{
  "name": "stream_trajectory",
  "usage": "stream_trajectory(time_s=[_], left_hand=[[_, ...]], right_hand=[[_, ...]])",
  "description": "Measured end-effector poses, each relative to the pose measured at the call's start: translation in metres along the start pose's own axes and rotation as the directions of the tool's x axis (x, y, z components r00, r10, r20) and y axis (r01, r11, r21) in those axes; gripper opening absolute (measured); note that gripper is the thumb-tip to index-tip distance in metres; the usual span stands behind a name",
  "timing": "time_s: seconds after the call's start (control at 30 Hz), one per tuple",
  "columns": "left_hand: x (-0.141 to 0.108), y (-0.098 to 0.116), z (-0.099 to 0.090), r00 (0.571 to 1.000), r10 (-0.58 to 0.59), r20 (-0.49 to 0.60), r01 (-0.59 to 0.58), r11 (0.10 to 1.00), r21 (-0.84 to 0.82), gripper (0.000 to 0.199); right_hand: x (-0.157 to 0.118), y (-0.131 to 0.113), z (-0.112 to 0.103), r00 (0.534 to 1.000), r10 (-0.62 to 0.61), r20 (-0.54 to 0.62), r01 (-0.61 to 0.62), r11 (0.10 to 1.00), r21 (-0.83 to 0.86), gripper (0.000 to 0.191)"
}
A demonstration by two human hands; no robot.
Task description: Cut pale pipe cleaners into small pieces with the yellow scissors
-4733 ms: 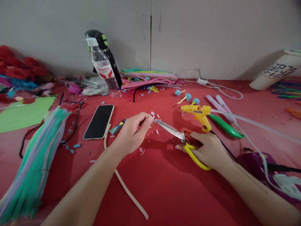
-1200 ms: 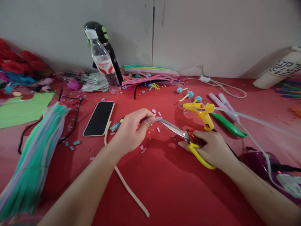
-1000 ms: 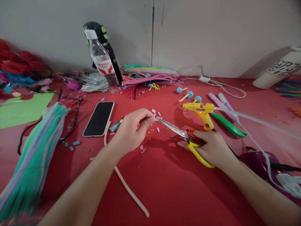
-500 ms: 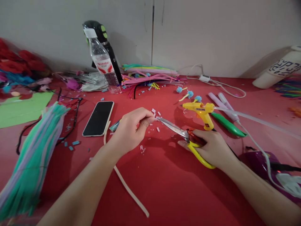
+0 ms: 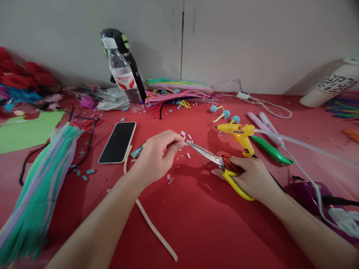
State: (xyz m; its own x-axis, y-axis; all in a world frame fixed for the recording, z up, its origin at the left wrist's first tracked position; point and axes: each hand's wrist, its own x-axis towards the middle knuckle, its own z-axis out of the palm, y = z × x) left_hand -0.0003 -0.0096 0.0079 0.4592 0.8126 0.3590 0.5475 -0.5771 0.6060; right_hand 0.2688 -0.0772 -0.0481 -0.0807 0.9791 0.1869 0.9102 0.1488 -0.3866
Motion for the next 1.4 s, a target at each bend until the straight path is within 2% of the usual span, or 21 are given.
stream_trajectory(time_s=[0.23, 1.1, 1.4], left_hand=[[0.0008, -0.0004, 0.0002, 1.000, -0.010, 0.003, 0.010, 1.000, 0.006, 0.016], [0.0009, -0.0019, 0.0011, 1.000, 0.011, 0.011, -0.011, 1.000, 0.008, 0.017], [0.0004, -0.0023, 0.0009, 1.000, 0.001, 0.009, -0.001, 1.000, -0.005, 0.016]], right_hand=[[-0.0001, -0.0045, -0.0044, 0.997, 0.071, 0.033, -0.072, 0.997, 0.039, 0.052], [0.0012, -0.0034, -0.0030, 1.000, 0.003, -0.001, -0.003, 1.000, 0.001, 0.054], [0.0004, -0.0050, -0.0044, 0.998, 0.057, 0.026, -0.058, 0.998, 0.029, 0.056]])
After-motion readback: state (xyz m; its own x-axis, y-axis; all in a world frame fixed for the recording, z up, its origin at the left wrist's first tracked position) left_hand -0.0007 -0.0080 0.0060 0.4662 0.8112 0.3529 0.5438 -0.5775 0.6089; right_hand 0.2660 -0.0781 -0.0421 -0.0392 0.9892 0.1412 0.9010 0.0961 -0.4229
